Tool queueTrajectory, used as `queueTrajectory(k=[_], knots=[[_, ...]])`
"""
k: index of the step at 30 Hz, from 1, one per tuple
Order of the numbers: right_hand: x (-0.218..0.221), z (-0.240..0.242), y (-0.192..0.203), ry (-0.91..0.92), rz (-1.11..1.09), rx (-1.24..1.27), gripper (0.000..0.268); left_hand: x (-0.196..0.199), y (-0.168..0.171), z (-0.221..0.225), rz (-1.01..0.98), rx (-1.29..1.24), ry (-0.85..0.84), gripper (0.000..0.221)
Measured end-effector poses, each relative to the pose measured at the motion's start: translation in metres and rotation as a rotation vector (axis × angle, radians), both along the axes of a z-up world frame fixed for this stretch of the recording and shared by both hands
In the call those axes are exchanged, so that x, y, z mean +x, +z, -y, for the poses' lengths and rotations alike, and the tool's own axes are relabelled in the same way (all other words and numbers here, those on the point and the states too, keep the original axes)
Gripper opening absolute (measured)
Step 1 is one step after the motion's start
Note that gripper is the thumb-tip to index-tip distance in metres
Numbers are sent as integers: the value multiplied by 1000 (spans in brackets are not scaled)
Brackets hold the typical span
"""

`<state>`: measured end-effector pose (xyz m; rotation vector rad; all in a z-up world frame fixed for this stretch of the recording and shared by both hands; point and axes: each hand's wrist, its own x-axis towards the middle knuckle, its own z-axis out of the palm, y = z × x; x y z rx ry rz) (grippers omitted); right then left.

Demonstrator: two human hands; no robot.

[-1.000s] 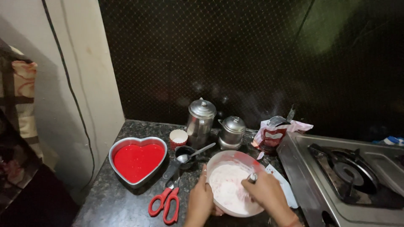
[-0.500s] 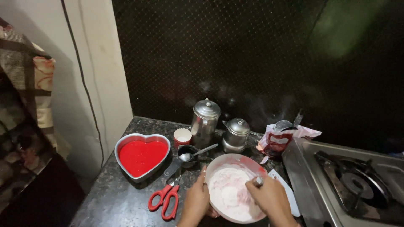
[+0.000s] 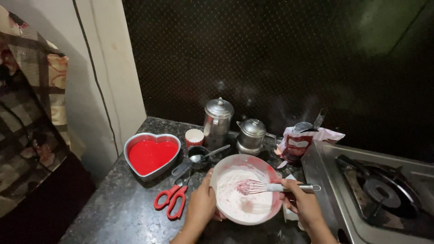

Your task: Preparing a red velvet cake batter by mixing dry ingredients and adding liquid.

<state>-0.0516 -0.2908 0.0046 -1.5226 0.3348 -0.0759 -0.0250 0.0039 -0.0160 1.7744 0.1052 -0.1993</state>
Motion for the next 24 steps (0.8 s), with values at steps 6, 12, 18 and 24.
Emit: queueTrajectory(k=[6,12,18,24], knots=[[-1,24,-12,-30,-4,78,41,15,-10,5,95,315,55,60],[7,33,-45,-13,17,179,41,0,27,1,42,229,34,56],[16,42,-75,-5,-37,319,40,-1,32,-4,265,260,17,55],[18,38,-80,0,-14,487,42,-10,47,-5,64,197,-46,54]])
